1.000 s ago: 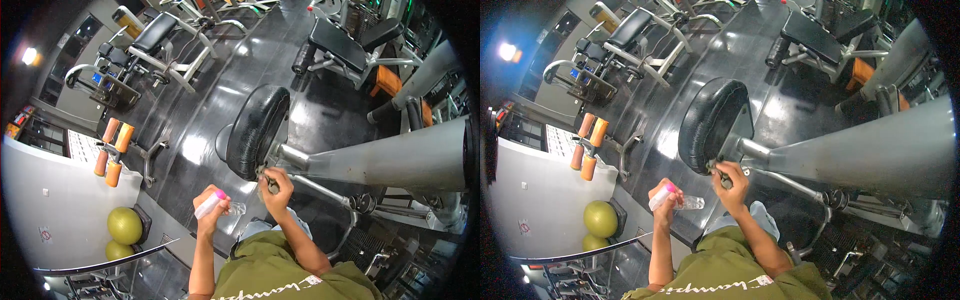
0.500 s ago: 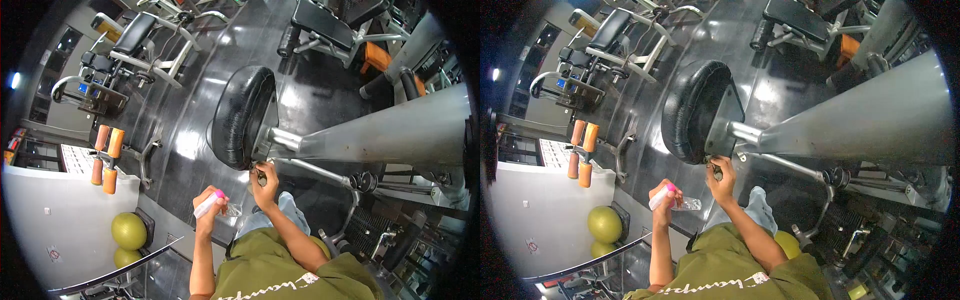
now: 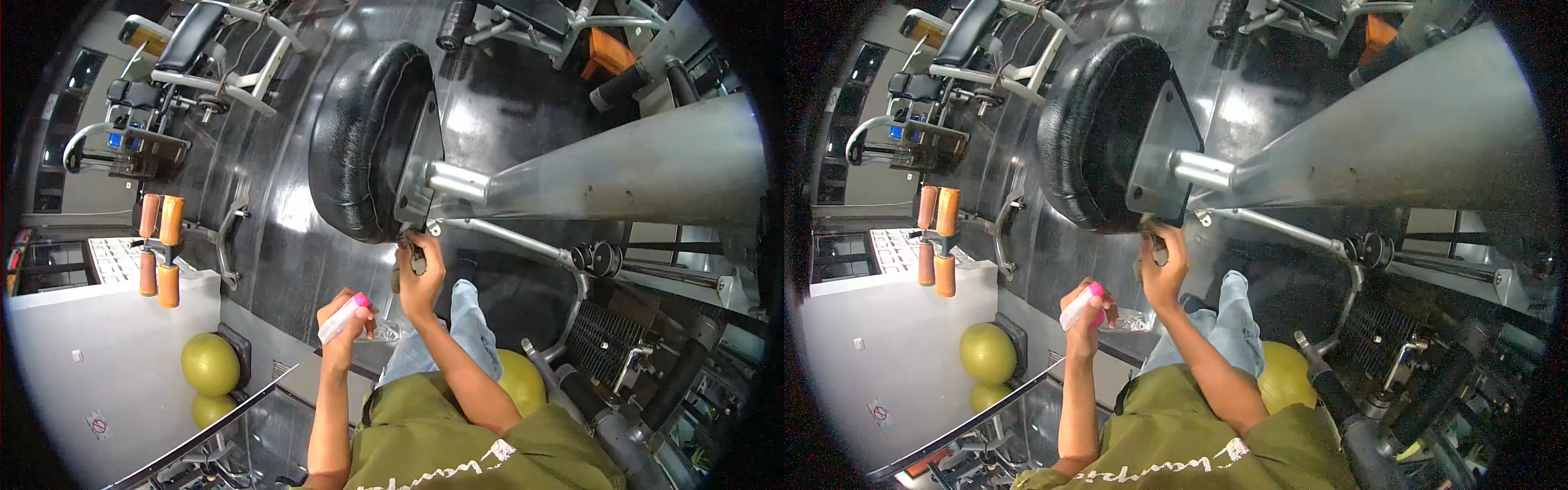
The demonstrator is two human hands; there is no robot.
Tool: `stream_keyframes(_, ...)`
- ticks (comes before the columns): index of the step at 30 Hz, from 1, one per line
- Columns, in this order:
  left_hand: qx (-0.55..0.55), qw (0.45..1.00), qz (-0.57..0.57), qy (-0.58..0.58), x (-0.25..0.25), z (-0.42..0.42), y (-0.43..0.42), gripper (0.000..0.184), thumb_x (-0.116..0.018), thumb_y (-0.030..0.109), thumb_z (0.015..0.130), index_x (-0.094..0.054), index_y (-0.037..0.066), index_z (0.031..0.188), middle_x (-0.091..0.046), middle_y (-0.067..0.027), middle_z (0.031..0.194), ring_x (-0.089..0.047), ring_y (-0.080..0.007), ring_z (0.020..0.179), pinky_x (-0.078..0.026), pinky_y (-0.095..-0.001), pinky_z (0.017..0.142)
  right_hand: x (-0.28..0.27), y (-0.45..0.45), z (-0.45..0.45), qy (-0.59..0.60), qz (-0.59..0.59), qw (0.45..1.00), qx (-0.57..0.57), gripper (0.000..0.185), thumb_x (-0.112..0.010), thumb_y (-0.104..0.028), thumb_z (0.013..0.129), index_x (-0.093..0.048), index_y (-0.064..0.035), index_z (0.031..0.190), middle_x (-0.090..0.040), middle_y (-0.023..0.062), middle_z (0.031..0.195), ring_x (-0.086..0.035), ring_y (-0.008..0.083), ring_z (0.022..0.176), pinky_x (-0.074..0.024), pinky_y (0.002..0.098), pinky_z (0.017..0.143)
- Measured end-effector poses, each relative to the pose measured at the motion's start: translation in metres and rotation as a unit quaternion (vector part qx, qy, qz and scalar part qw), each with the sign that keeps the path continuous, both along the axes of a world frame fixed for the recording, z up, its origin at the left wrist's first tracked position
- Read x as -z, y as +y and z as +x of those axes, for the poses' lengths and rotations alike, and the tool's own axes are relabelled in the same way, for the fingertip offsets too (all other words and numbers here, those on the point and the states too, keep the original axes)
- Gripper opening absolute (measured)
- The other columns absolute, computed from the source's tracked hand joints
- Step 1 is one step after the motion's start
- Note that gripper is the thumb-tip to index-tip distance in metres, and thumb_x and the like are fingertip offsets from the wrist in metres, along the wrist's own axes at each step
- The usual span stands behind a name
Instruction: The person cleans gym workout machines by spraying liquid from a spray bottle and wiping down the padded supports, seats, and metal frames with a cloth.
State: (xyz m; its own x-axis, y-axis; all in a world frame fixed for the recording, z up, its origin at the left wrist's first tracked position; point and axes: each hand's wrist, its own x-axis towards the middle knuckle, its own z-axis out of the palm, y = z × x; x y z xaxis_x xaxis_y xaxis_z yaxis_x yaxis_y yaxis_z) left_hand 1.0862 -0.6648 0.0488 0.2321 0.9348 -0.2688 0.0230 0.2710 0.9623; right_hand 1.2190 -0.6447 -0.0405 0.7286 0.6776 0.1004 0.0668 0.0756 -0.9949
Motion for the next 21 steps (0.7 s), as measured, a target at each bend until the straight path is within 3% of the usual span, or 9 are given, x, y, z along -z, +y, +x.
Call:
stream_keyframes(5,0.008,1.0,-0.017,0.024,0.014,-0.008,-0.008,0.041,-0.073,0.034,0.086,-0.066,-0.006,0.08,-0.057,-0.0076,0.076,-0.059,-0.0154,0.058,-0.044,-0.0277,0.05,0.024,0.0,-0.002,-0.051,0.03,0.998,0.004,0.014,-0.066,-0.007,0.089,-0.066,-0.0014,0.103,-0.066,0.0155,0.101,-0.067,0.0293,0.09,-0.0514,0.0351,0.079)
stream_keyframes(10,0.002,0.999,-0.022,0.039,0.019,-0.01,-0.014,0.043,-0.072,0.036,0.086,-0.066,-0.006,0.08,-0.058,-0.0079,0.075,-0.059,-0.0153,0.056,-0.043,-0.0279,0.05,0.123,-0.003,0.002,-0.11,-0.049,0.993,0.004,0.015,-0.066,-0.008,0.089,-0.065,-0.0011,0.102,-0.065,0.0146,0.097,-0.065,0.0304,0.086,-0.0495,0.0381,0.078)
stream_keyframes(12,0.003,0.998,-0.026,0.049,0.022,-0.011,-0.015,0.043,-0.072,0.036,0.086,-0.065,-0.006,0.079,-0.058,-0.008,0.075,-0.059,-0.0152,0.055,-0.043,-0.0278,0.049,0.15,-0.004,0.0,0.009,-0.165,0.986,-0.004,0.017,-0.065,-0.013,0.091,-0.066,-0.0013,0.104,-0.066,0.0141,0.094,-0.066,0.0298,0.087,-0.0492,0.0381,0.079)
stream_keyframes(14,0.013,0.998,-0.026,0.057,0.026,-0.014,-0.015,0.043,-0.071,0.036,0.086,-0.065,-0.005,0.079,-0.058,-0.0082,0.075,-0.059,-0.0151,0.056,-0.043,-0.0276,0.049,0.166,0.001,-0.001,0.048,-0.167,0.985,0.01,0.021,-0.065,-0.018,0.092,-0.066,-0.0014,0.105,-0.066,0.0134,0.089,-0.065,0.0283,0.085,-0.0491,0.0368,0.079)
stream_keyframes(19,0.015,0.998,-0.028,0.047,0.028,-0.012,-0.014,0.041,-0.07,0.036,0.087,-0.063,-0.004,0.077,-0.058,-0.0089,0.075,-0.059,-0.0155,0.056,-0.044,-0.0276,0.049,0.134,0.002,-0.01,0.114,-0.136,0.983,0.048,0.021,-0.068,-0.017,0.091,-0.068,-0.0011,0.106,-0.066,0.0125,0.09,-0.065,0.026,0.085,-0.0483,0.0344,0.081)
stream_keyframes(21,0.006,0.999,-0.033,0.04,0.03,-0.011,-0.013,0.04,-0.07,0.035,0.086,-0.062,-0.003,0.076,-0.059,-0.0099,0.077,-0.059,-0.0165,0.056,-0.044,-0.0279,0.049,0.116,-0.003,-0.012,0.09,-0.113,0.989,0.042,0.021,-0.068,-0.016,0.091,-0.067,-0.0012,0.106,-0.067,0.0125,0.09,-0.065,0.0254,0.085,-0.0484,0.0342,0.081)
